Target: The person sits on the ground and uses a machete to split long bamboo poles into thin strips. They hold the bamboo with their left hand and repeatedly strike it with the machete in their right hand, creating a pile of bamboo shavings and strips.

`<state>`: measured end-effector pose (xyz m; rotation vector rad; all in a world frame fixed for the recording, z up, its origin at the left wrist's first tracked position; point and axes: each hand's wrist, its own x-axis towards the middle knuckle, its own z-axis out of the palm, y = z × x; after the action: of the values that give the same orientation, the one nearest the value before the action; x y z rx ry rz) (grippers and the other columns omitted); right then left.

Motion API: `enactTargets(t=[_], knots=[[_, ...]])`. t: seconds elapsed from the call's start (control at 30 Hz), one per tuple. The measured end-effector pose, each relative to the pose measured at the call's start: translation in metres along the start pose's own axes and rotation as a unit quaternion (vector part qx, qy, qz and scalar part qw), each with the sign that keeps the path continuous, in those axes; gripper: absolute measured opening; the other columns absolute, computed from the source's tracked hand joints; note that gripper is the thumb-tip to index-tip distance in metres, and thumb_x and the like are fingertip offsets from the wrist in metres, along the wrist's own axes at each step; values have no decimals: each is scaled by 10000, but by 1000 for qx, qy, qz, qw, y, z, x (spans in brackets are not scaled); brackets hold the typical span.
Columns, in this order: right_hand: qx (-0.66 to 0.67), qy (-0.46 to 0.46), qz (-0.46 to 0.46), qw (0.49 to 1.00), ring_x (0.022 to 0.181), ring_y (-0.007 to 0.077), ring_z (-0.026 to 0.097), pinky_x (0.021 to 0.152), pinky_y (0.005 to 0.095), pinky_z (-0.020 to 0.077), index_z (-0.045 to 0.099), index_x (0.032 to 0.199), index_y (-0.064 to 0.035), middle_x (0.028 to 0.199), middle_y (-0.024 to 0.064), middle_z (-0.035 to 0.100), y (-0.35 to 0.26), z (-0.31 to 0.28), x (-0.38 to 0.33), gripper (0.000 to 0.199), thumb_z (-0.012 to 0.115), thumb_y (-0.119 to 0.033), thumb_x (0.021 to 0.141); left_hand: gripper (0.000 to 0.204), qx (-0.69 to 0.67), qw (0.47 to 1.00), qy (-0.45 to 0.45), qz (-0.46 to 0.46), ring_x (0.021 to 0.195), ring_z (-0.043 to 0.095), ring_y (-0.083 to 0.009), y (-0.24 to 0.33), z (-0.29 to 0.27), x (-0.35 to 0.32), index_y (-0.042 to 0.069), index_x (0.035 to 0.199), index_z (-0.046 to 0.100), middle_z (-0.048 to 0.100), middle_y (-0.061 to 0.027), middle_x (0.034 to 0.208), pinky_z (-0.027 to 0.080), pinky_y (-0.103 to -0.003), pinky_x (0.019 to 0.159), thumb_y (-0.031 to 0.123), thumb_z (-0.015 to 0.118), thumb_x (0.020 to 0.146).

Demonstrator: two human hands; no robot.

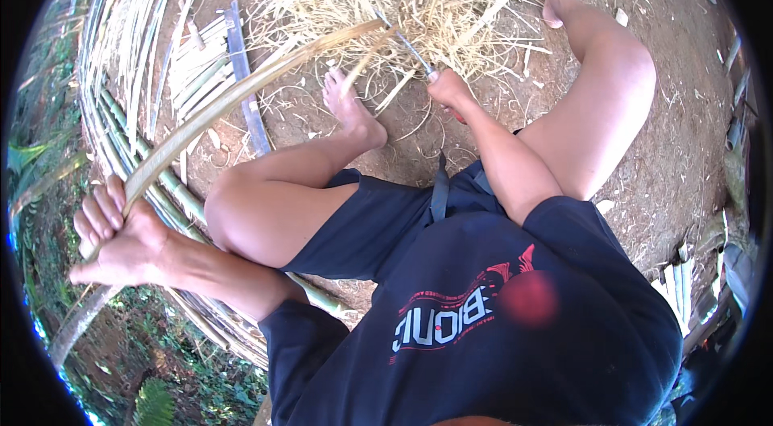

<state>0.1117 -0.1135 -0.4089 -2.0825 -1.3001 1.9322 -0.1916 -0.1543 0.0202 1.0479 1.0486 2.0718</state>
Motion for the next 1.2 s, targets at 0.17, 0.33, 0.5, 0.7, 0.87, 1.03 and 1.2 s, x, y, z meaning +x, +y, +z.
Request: enactTargets(t=[0.17,0.33,0.5,0.7,0.87,1.03,1.2], knots=[[271,-79,-2,959,480,142,545,408,301,443,585,914,-2,614,61,547,-40,12,-22,136,634,-98,830,623,-77,991,-96,-53,488,210,-129,-17,-9,-2,148,567,307,224,13,499,248,-313,540,668,296,910],[142,-67,-131,979,493,103,537,424,262,459,553,834,-53,629,31,556,-91,12,-101,135,638,-158,849,635,-84,984,-151,-51,483,213,-118,-15,-25,-13,171,567,305,221,31,486,240,-313,537,727,387,863],[1,39,-421,906,513,200,598,523,350,483,624,853,-23,604,115,612,-94,41,-135,182,610,-203,833,633,-73,989,-122,-36,487,148,-103,-12,-14,-22,183,566,285,175,57,482,187,-292,531,695,538,838],[21,-1,-129,991,571,231,638,561,370,533,657,945,-10,732,154,673,-66,18,-73,215,565,-192,879,592,-87,985,-143,-45,483,135,-92,-18,-9,-17,190,556,263,160,63,481,181,-283,528,580,534,911],[-13,-17,-299,954,615,289,652,614,413,544,671,950,-41,777,170,679,-85,30,-105,195,549,-113,816,597,-54,993,-95,-37,480,141,-96,-13,-8,-11,201,522,241,153,69,478,180,-292,522,526,554,912],[32,31,-229,973,560,217,612,555,374,501,640,986,-18,709,159,654,-55,44,-56,225,517,-167,869,579,-48,994,-95,-41,491,132,-98,-18,-8,-8,194,538,245,146,61,490,183,-287,530,491,528,946],[-30,-24,-54,998,537,184,566,519,358,481,591,907,-50,686,94,601,-62,21,-29,191,491,-213,918,577,-18,998,-51,-24,491,133,-99,-20,-4,-3,197,535,236,135,60,492,178,-286,524,467,525,955]])
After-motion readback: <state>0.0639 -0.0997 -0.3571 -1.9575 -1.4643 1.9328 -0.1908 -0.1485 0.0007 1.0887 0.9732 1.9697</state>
